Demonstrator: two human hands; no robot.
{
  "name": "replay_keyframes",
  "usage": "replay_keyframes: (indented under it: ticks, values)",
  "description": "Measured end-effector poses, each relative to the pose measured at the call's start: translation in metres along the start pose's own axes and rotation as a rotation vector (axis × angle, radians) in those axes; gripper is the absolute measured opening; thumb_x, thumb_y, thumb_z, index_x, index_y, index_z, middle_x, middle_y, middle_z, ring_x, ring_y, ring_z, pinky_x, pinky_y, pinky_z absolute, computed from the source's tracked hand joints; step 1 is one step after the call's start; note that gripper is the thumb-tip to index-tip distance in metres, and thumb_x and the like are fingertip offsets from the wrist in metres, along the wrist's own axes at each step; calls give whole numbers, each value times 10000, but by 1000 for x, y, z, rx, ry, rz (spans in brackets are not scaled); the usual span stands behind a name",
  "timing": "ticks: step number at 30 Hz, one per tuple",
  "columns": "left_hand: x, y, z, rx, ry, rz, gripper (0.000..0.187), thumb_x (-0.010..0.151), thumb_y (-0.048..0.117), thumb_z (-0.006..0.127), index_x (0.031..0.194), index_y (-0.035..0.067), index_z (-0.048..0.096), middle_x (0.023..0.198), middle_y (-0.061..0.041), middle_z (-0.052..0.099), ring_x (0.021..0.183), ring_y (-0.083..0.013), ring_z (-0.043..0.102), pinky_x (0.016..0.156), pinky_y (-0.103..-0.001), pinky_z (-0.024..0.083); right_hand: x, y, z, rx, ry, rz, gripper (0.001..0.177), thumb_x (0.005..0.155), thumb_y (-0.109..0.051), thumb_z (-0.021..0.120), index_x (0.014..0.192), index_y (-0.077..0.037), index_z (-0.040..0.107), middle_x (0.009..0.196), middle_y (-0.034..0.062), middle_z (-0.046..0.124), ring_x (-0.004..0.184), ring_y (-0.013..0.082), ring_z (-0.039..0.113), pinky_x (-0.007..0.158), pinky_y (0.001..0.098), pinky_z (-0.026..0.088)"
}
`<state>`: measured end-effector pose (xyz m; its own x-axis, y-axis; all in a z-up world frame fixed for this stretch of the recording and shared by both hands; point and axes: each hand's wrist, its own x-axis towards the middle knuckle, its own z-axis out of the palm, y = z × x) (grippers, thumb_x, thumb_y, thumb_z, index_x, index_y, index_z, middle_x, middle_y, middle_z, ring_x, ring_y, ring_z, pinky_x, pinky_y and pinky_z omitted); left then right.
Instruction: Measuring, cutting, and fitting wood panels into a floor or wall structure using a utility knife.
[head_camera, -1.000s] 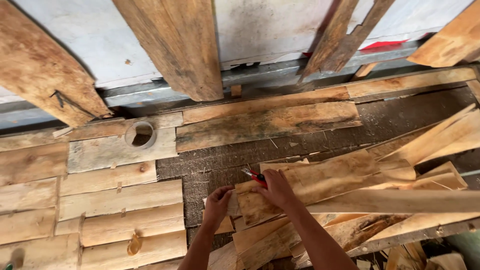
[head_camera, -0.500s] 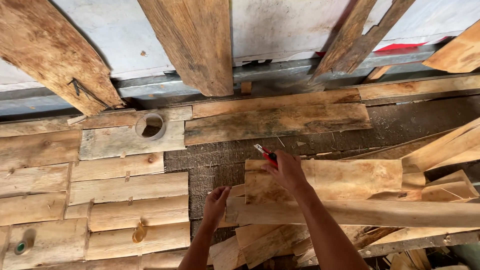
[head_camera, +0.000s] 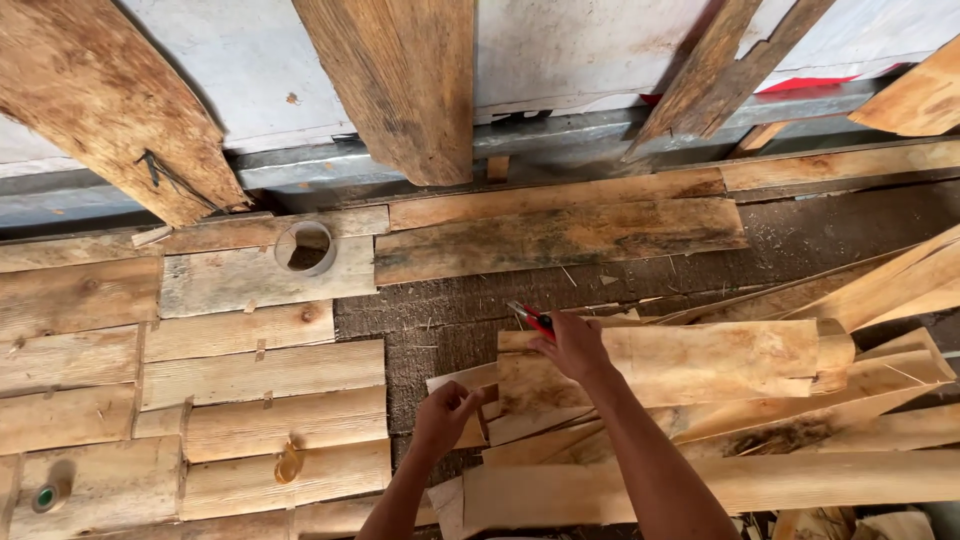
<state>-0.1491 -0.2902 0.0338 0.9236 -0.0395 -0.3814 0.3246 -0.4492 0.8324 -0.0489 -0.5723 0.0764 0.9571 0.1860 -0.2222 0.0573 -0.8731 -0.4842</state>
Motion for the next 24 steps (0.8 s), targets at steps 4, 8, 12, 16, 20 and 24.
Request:
replay_keyframes:
  ticks: [4,8,12,16,20,24]
  values:
    - [-5,-15,8,35,-16,-5,494,906,521,751,856,42,642,615,-58,585,520,-129,482,503,-353,414,-14,10,7,-93,-116,138,566,946,-624,646,1073,-75,593,959,112,676,962,320,654,1027,472,387]
    - [-24,2,8,158,1,54,570,884,592,748,827,40,617,660,-79,612,576,-181,553,542,-381,461,-25,35,41,-107,68,39,574,897,-552,732,1143,-60,566,1093,133,622,1081,348,588,1042,513,385]
    - [-45,32,1,414,-291,-133,519,811,658,724,970,165,764,771,-45,714,676,-199,678,665,-362,537,-33,35,56,-94,207,-6,607,848,-436,805,1203,-23,538,1232,179,534,1158,387,518,1020,524,416]
    - [-60,-14,31,397,-768,-6,593,862,662,783,996,85,779,957,-51,745,871,-190,694,793,-361,582,-40,28,64,-28,225,45,518,908,-399,772,1210,-42,548,1267,157,538,1226,373,530,1053,523,427]
    - [-67,-50,64,167,-1205,114,515,873,602,759,1089,137,808,1055,-50,794,939,-189,741,876,-373,567,-45,28,72,-84,360,-33,507,911,-349,763,1229,-22,539,1355,202,515,1374,419,444,1142,540,382]
    - [-61,-42,68,122,-1293,26,635,936,724,606,1130,160,823,1070,-31,800,953,-185,752,946,-365,549,-52,26,69,-66,377,-33,534,940,-322,739,1317,-10,525,1441,203,493,1444,423,376,1166,545,347]
